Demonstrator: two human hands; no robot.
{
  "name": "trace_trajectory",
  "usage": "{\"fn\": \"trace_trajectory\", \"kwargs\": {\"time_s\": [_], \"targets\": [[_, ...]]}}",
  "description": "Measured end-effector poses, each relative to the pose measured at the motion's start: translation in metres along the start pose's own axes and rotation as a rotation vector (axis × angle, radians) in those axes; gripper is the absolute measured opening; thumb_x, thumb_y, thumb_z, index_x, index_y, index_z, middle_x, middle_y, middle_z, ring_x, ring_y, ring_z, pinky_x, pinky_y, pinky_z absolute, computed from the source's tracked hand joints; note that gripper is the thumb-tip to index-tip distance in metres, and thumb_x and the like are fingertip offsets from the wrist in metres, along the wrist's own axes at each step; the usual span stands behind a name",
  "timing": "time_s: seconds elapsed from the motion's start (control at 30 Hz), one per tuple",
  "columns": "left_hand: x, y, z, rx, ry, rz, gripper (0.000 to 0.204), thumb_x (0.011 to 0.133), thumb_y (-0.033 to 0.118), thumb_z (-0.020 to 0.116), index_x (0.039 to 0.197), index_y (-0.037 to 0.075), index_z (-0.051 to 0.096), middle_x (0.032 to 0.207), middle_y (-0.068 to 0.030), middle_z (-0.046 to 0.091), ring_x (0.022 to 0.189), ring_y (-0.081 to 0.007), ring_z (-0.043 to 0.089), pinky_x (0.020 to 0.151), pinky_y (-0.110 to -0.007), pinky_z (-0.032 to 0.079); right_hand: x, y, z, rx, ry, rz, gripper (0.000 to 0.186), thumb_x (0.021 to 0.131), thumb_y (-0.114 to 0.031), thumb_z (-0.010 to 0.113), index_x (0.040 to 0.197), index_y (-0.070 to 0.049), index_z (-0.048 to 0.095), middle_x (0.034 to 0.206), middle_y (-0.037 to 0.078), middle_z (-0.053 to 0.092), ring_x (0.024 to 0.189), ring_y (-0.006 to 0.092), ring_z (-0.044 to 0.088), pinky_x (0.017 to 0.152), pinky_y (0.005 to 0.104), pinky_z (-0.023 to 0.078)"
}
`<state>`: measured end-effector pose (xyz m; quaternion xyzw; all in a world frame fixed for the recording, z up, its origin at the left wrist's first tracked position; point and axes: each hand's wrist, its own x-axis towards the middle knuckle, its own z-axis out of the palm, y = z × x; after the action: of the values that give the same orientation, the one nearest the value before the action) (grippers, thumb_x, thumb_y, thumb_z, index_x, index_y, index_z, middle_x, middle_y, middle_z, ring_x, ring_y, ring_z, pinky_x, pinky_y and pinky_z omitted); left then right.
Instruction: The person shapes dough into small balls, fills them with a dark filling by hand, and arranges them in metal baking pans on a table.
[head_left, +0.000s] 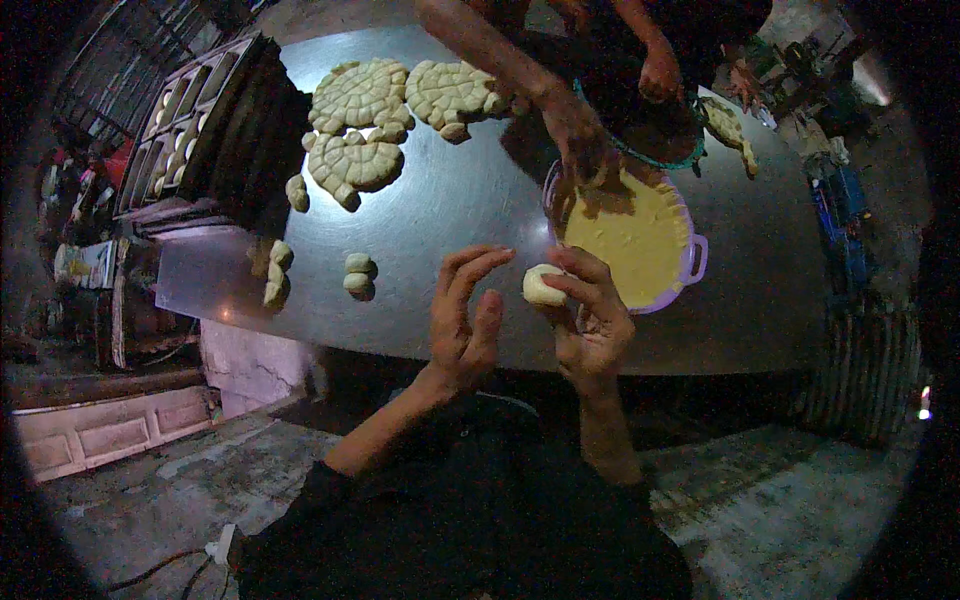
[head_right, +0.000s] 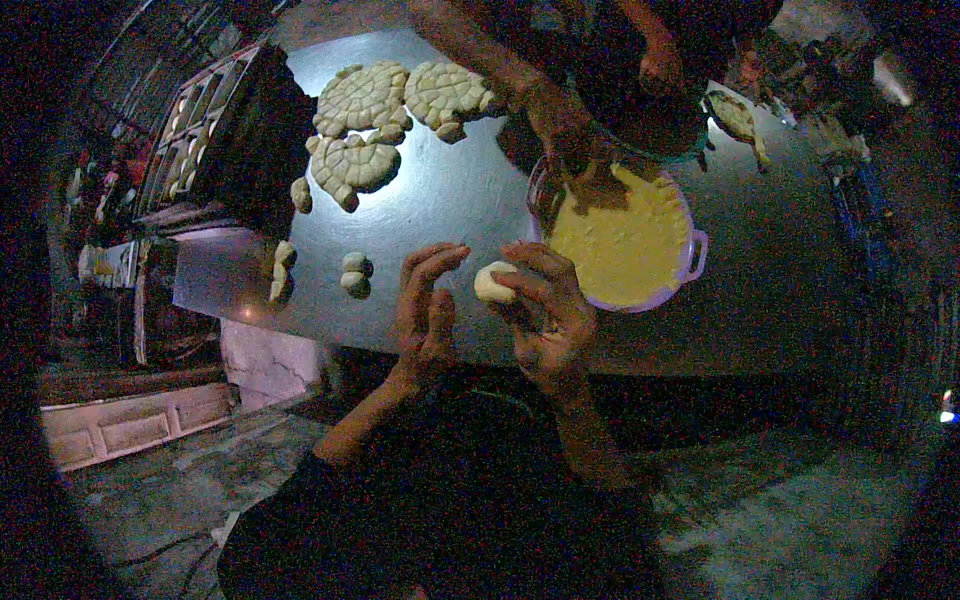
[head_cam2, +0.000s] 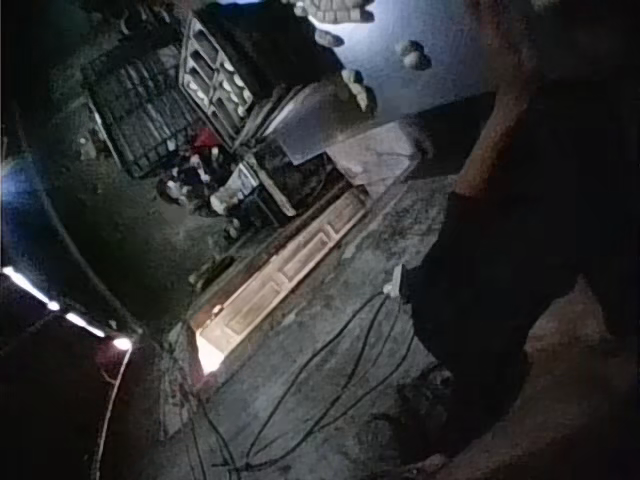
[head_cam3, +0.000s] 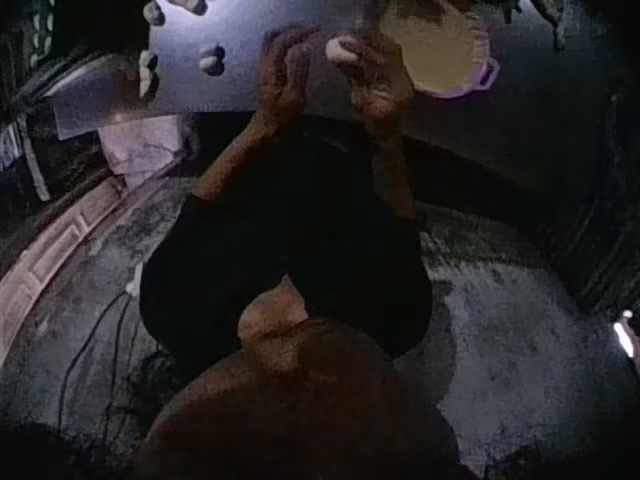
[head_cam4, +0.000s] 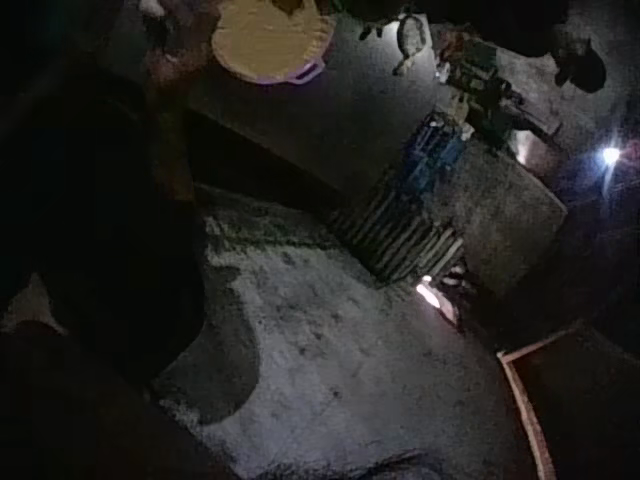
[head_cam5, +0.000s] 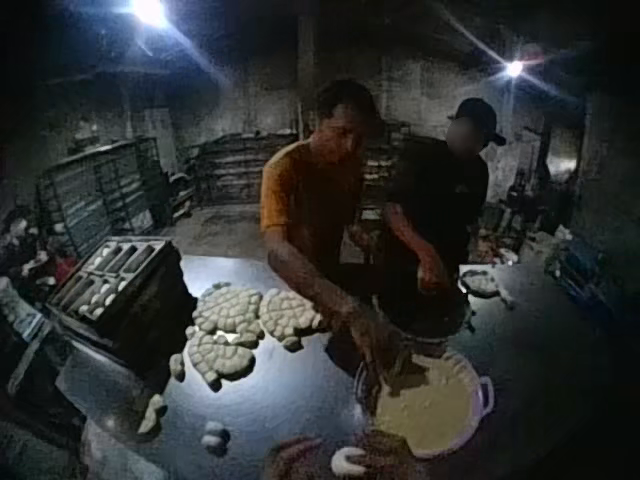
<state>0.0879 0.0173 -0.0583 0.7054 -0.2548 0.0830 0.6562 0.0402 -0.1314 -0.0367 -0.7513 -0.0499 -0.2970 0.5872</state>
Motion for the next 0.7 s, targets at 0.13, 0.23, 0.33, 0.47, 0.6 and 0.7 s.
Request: {"fn": "trace_trajectory", "kwargs": {"time_s": [0.13,0.23,0.33,0.47,0.6,0.7], "targets": [[0.036,-0.001,0.015,-0.080,-0.016,0.385,0.049,0.099,0.043,0.045,0.119,0.001,0.059,0.124,-0.0202,0.053,0.118,-0.0318,0.050,0.103,-0.046,0.037,-0.001,-0.006,0.001,0.411,0.064,0.373,0.037,0.079,0.003,0.074,0.114,0.002,0.063,0.099,0.005,0.064,0.092,0.0160,0.062,0.086,0.0290,0.050],[0.071,-0.010,0.033,-0.383,-0.110,0.871,0.052,0.095,0.049,0.053,0.110,0.000,0.062,0.095,-0.0158,0.064,0.090,-0.0304,0.063,0.083,-0.042,0.051,0.007,-0.003,0.006,0.811,0.089,0.566,0.052,0.080,-0.007,0.076,0.127,0.002,0.053,0.096,0.003,0.062,0.084,0.0113,0.060,0.078,0.0245,0.050],[0.082,-0.017,0.045,-0.697,-0.051,0.767,0.050,0.091,0.047,0.064,0.102,-0.001,0.063,0.073,-0.0115,0.064,0.068,-0.0266,0.065,0.063,-0.037,0.055,0.025,-0.012,0.019,0.593,0.007,0.384,0.069,0.081,-0.011,0.077,0.138,0.000,0.042,0.094,-0.001,0.058,0.080,0.0089,0.055,0.076,0.0231,0.048],[0.070,-0.071,0.064,-1.037,0.017,0.252,0.055,0.088,0.045,0.069,0.110,-0.003,0.054,0.089,-0.0148,0.064,0.079,-0.0240,0.064,0.072,-0.037,0.054,0.058,0.016,0.039,0.499,0.074,0.359,0.068,0.084,-0.006,0.071,0.141,0.000,0.035,0.123,0.007,0.055,0.102,0.0147,0.056,0.090,0.0272,0.047],[0.105,-0.089,0.059,-0.959,-0.085,-0.191,0.099,0.075,0.051,0.079,0.143,0.002,0.026,0.124,-0.0152,0.051,0.107,-0.0258,0.057,0.092,-0.039,0.048,0.109,0.043,0.039,0.781,0.192,0.494,0.070,0.086,-0.007,0.068,0.145,-0.004,0.030,0.130,0.011,0.054,0.115,0.0210,0.056,0.095,0.0320,0.048],[0.139,-0.111,0.053,-0.872,-0.184,-0.305,0.114,0.072,0.047,0.083,0.153,0.011,0.011,0.147,-0.0127,0.026,0.130,-0.0273,0.040,0.106,-0.039,0.038,0.167,0.080,0.013,0.524,0.217,0.590,0.057,0.088,-0.008,0.066,0.140,-0.006,0.043,0.118,0.012,0.063,0.105,0.0221,0.062,0.089,0.0322,0.051]]}}
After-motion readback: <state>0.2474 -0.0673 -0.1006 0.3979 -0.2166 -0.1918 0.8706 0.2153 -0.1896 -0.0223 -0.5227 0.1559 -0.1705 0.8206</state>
